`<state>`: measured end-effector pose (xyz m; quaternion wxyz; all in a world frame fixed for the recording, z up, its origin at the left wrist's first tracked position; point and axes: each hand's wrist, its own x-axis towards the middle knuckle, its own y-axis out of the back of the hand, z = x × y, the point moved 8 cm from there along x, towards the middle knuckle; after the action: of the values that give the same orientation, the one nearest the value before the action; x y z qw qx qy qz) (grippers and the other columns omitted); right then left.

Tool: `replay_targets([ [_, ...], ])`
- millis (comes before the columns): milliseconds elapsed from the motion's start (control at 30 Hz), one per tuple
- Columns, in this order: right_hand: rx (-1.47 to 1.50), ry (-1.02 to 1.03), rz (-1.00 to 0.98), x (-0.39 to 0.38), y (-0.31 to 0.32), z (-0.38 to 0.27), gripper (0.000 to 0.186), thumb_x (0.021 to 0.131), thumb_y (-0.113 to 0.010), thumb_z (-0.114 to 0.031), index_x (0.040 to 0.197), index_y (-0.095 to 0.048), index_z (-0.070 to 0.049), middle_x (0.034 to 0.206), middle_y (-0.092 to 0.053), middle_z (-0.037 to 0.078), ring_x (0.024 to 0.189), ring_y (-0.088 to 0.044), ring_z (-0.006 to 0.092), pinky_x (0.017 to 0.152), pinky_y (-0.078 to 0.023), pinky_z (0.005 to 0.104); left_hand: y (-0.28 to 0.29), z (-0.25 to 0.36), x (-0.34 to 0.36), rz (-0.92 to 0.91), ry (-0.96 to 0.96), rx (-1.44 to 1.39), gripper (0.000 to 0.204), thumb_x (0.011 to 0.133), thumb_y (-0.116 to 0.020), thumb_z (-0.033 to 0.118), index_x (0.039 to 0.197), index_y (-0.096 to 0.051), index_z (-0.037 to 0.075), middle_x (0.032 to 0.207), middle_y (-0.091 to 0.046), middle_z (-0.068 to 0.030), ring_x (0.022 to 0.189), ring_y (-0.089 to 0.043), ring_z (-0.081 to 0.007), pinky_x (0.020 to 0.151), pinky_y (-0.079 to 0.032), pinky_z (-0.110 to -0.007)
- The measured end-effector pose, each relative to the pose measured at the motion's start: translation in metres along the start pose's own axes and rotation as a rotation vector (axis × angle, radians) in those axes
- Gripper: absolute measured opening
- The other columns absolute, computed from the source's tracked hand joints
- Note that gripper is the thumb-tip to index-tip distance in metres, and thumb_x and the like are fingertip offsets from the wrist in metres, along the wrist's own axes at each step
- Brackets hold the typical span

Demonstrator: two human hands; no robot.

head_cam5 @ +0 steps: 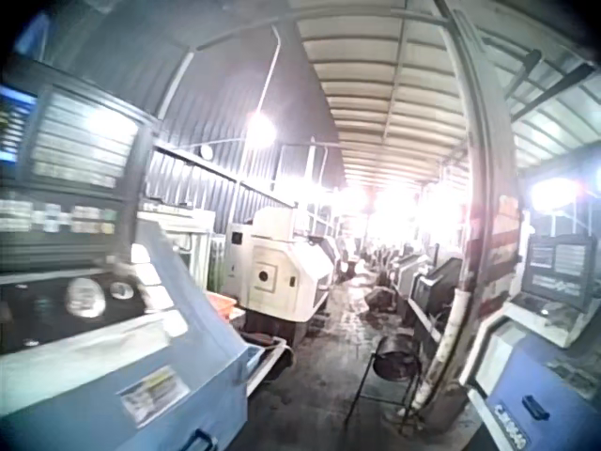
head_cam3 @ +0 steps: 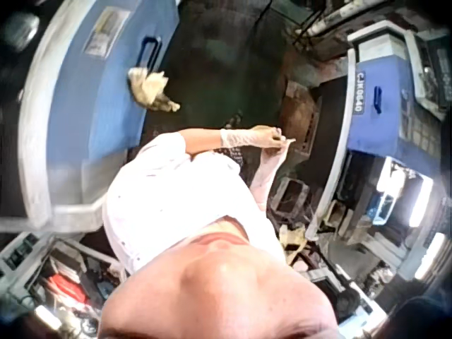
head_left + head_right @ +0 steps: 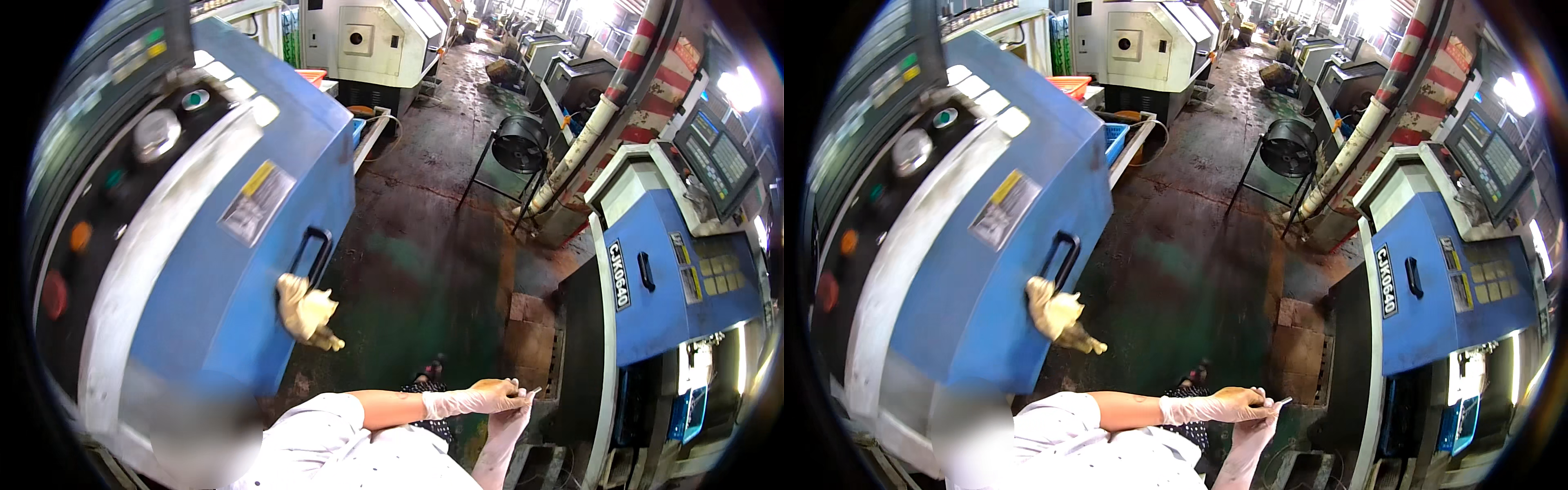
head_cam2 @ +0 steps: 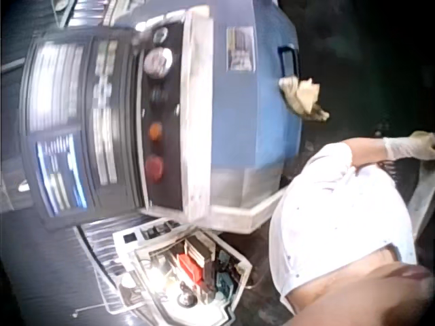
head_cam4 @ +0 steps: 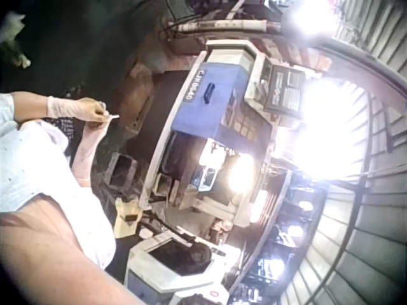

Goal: The person operates a CNC lathe in a workshop, repeatedly opening the machine door, loading small metal parts into the chuck, and closing the door. They use a metal rod to adjust the chuck and handle parts with gloved hands, placing finished pieces into a red basket.

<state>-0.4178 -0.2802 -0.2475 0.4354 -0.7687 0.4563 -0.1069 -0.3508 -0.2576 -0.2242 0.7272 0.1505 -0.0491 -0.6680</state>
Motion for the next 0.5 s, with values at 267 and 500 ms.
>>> replay_targets([
  [267, -0.051, -0.237, -0.159, 0.285, -0.117, 0.028, 0.036, 0.087, -0.039, -0.037, 0.062, -0.042, -0.012, 0.077, -0.056, 0.008, 0.086, -0.053, 0.0203, 0.08, -0.041, 0.0349, 0.2, -0.038, 0.181, 0.296, -0.066, -0.25, 0.036, 0.078, -0.055, 0.037, 0.085, -0.059, 0.003, 0.074, -0.059, -0.0095, 0.067, -0.054, -0.0165, 0.067, -0.041, -0.028],
  [500, -0.466, -0.61, -0.444, 0.448, -0.282, 0.162, 0.037, 0.089, -0.032, -0.033, 0.065, -0.048, -0.01, 0.093, -0.058, 0.015, 0.087, -0.053, 0.0213, 0.082, -0.036, 0.0318, 0.454, -0.07, 0.175, 0.786, -0.124, 0.396, 0.024, 0.068, -0.064, 0.023, 0.084, -0.058, 0.007, 0.076, -0.058, -0.0101, 0.074, -0.055, -0.0288, 0.066, -0.042, -0.035],
])
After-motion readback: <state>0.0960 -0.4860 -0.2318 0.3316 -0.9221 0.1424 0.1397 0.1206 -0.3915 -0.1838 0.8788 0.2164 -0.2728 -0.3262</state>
